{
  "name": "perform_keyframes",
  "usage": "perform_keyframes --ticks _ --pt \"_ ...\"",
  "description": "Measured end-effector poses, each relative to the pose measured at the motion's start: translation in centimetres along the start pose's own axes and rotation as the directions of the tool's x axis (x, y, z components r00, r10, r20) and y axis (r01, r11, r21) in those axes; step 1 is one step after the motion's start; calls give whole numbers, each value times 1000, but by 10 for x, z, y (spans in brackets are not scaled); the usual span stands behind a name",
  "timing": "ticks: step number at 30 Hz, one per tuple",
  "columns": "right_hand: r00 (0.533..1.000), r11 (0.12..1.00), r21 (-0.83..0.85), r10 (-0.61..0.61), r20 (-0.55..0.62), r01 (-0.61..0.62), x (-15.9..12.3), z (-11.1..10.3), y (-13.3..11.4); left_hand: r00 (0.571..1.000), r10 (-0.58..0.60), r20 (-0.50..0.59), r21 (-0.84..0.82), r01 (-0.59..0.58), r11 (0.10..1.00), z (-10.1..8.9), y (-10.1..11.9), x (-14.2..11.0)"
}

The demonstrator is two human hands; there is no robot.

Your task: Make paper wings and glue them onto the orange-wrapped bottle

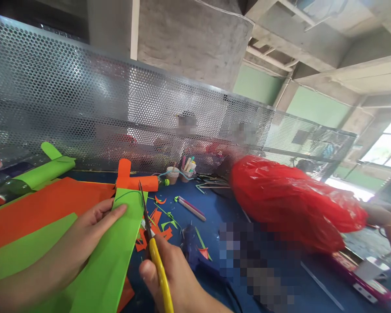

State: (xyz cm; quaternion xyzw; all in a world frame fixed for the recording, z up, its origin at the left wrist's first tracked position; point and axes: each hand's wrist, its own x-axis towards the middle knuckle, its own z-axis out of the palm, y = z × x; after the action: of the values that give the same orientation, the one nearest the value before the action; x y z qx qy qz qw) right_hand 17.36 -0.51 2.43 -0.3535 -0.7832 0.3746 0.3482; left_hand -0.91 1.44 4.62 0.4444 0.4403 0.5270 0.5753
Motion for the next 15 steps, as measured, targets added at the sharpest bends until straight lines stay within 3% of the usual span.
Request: perform_keyframes --ticks 15 --pt "999 998 -62 14 32 -13 4 -6 6 1000 -11 24 -56 12 998 -2 1 3"
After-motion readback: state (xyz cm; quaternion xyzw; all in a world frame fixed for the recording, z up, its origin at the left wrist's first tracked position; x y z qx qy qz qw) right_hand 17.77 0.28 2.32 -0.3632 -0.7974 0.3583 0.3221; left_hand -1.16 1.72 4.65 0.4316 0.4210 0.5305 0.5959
